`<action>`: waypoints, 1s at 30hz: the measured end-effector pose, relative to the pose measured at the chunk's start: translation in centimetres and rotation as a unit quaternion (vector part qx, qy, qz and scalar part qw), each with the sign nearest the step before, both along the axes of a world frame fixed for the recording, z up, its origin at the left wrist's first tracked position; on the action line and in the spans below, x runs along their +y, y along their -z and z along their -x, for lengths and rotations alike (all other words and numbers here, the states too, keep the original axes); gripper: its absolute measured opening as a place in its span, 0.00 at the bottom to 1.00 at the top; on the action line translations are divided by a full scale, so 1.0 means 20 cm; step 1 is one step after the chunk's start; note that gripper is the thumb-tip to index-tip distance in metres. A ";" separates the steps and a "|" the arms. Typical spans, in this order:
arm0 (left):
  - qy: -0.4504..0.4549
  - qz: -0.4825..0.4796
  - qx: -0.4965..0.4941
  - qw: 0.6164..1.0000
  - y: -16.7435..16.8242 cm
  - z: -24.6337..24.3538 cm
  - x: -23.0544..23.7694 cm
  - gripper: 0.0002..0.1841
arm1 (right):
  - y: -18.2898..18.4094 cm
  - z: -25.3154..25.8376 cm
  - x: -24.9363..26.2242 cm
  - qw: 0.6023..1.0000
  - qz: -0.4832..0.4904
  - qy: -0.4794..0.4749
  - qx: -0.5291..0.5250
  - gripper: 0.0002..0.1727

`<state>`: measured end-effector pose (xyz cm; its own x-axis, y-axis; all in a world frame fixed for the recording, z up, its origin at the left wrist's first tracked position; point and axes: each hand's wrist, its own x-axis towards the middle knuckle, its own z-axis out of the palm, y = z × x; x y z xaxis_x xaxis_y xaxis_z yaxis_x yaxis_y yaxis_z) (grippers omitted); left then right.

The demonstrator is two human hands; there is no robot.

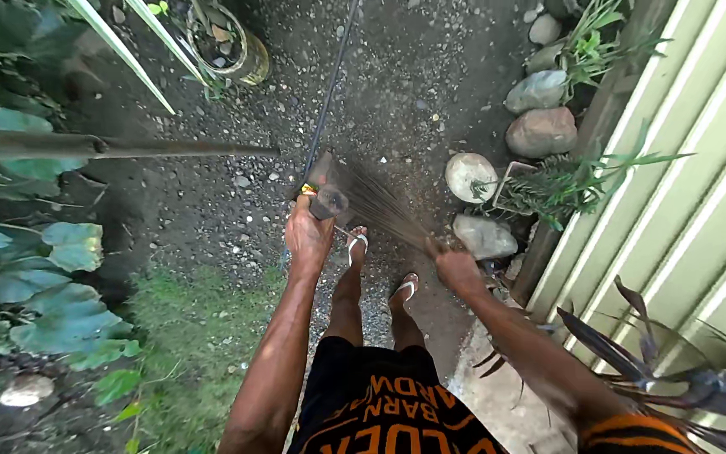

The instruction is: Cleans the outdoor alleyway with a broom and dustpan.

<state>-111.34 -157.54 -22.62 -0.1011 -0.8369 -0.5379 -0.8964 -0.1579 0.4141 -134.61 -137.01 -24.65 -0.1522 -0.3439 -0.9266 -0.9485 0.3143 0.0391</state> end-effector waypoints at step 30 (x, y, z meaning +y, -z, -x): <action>-0.067 0.029 0.134 0.988 -0.06 -0.39 0.41 0.22 | -0.26 -0.23 0.71 0.967 -0.087 0.239 0.010 0.48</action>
